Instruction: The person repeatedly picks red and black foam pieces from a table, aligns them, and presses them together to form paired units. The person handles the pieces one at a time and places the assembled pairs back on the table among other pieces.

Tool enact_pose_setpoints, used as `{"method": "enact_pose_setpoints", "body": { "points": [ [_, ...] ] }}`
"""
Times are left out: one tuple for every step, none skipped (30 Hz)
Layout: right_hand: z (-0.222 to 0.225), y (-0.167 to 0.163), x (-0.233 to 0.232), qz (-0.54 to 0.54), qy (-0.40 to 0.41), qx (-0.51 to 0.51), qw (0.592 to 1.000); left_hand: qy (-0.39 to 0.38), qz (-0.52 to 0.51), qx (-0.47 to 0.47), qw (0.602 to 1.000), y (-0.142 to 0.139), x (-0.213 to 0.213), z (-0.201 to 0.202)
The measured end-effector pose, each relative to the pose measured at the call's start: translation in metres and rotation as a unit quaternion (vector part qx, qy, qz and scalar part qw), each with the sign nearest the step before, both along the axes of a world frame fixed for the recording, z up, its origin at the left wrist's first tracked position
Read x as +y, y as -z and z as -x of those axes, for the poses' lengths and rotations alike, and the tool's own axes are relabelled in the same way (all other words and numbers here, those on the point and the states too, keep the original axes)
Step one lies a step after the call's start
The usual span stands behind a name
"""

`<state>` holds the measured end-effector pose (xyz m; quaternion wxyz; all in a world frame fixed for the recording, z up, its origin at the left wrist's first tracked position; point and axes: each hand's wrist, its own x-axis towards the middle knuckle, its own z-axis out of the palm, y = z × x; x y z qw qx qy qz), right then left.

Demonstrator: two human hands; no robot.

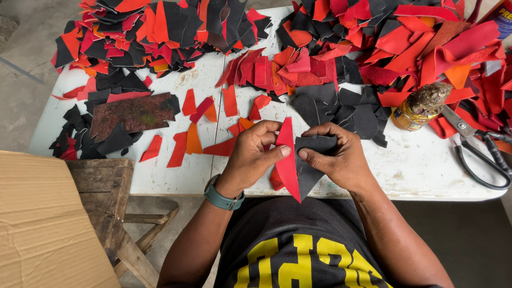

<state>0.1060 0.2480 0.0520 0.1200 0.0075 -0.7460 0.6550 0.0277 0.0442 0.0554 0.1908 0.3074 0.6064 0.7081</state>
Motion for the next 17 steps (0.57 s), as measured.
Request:
{"method": "enact_pose_setpoints", "body": {
  "points": [
    [0.000, 0.000, 0.000, 0.004, -0.002, -0.002, 1.000, 0.013, -0.021, -0.019, 1.000, 0.001, 0.000, 0.000],
    [0.000, 0.000, 0.000, 0.009, -0.004, -0.004, 1.000, 0.008, -0.024, -0.015, 1.000, 0.002, 0.000, 0.000],
    [0.001, 0.000, 0.000, 0.013, -0.007, -0.006, 1.000, 0.004, -0.027, -0.010, 1.000, 0.003, 0.001, 0.000],
    [0.002, 0.000, 0.000, -0.001, -0.004, 0.005, 1.000, -0.001, -0.030, -0.005, 1.000, 0.003, 0.001, 0.000],
    [0.002, 0.000, 0.001, -0.016, -0.002, 0.016, 1.000, -0.017, -0.021, 0.008, 1.000, 0.004, 0.003, -0.001],
    [0.003, 0.001, 0.000, -0.030, -0.001, 0.027, 0.999, -0.033, -0.013, 0.021, 0.999, 0.006, 0.006, -0.002],
    [0.003, 0.001, 0.000, -0.045, 0.001, 0.045, 0.998, -0.049, -0.003, 0.033, 0.998, 0.008, 0.008, -0.004],
    [0.003, 0.002, 0.000, -0.060, 0.003, 0.063, 0.996, -0.060, 0.010, 0.035, 0.998, 0.010, 0.011, -0.007],
    [0.004, 0.003, 0.001, -0.075, 0.006, 0.083, 0.994, -0.071, 0.022, 0.038, 0.997, 0.012, 0.013, -0.011],
    [0.003, 0.004, 0.002, -0.090, -0.003, 0.086, 0.992, -0.081, 0.035, 0.041, 0.995, 0.013, 0.013, -0.014],
    [0.000, 0.004, 0.005, -0.106, -0.011, 0.090, 0.990, -0.060, 0.043, 0.047, 0.996, 0.013, 0.012, -0.013],
    [0.000, 0.004, 0.008, -0.122, -0.017, 0.098, 0.988, -0.038, 0.049, 0.058, 0.996, 0.012, 0.011, -0.009],
    [0.000, 0.004, 0.013, -0.097, -0.017, 0.048, 0.994, -0.016, 0.056, 0.069, 0.996, 0.010, 0.010, -0.005],
    [0.000, 0.004, 0.018, -0.071, -0.017, -0.004, 0.997, -0.012, 0.068, 0.066, 0.995, 0.009, 0.009, -0.002],
    [0.002, 0.005, 0.022, -0.044, -0.018, -0.055, 0.997, -0.008, 0.080, 0.064, 0.995, 0.008, 0.008, 0.002],
    [0.005, 0.006, 0.027, -0.053, -0.025, -0.050, 0.997, -0.005, 0.091, 0.063, 0.994, 0.006, 0.008, 0.007],
    [0.006, 0.009, 0.031, -0.061, -0.031, -0.047, 0.997, -0.002, 0.091, 0.069, 0.993, 0.001, -0.029, -0.002]
  ]
}}
